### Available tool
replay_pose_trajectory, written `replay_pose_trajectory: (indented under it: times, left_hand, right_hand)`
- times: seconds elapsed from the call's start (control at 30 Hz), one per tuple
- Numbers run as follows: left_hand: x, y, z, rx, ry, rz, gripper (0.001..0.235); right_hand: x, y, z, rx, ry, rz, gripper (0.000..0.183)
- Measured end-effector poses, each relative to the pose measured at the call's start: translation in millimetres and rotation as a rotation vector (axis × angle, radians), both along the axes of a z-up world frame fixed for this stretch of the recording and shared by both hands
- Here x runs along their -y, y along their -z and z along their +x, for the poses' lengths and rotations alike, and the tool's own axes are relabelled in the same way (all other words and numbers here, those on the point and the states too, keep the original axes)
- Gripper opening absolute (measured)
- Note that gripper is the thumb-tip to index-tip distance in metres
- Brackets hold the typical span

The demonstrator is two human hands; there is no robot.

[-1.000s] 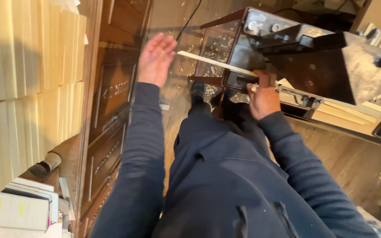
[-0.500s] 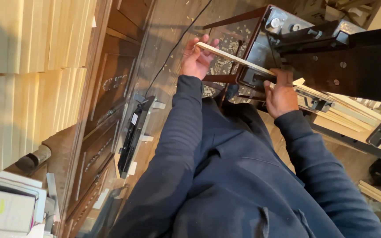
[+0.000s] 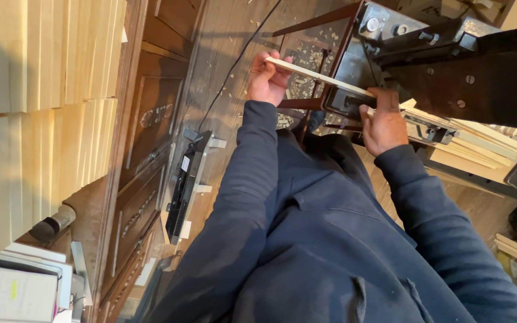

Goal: Cutting wooden frame moldings using a manual miter trimmer.

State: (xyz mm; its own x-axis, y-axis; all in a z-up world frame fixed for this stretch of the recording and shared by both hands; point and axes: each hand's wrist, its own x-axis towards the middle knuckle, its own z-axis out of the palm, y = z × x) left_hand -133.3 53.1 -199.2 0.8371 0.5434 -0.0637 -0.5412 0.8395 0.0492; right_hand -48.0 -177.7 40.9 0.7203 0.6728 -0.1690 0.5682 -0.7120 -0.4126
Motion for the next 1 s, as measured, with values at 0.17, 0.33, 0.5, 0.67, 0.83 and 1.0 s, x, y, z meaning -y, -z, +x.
replay_pose_trajectory:
  times: [0.17, 0.33, 0.5, 0.67, 0.83, 1.0]
  left_hand:
    - [-7, -1, -10, -0.063, 0.039, 0.01, 0.018]
    - [-61, -116, -26, -0.088, 0.013, 0.319, 0.046]
    - [-77, -215, -14, -0.326, 0.093, 0.91, 0.026]
    - [6, -240, 63, -0.427, 0.494, 1.842, 0.019]
    - [43, -212, 103, -0.49, 0.623, 2.309, 0.02]
    - [44, -189, 118, -0.294, 0.74, 2.278, 0.018]
  right_hand:
    - [2, 4, 0, 0.02, -0.019, 0.021, 0.038]
    - [1, 0, 2, -0.008, 0.025, -0.004, 0.041]
    - [10, 9, 6, 0.018, -0.012, 0.077, 0.045]
    - [11, 2, 8, -0.058, 0.056, 0.05, 0.048]
    - [16, -1, 13, -0.124, 0.103, 0.091, 0.052]
    - [18, -8, 20, -0.236, 0.156, 0.082, 0.052]
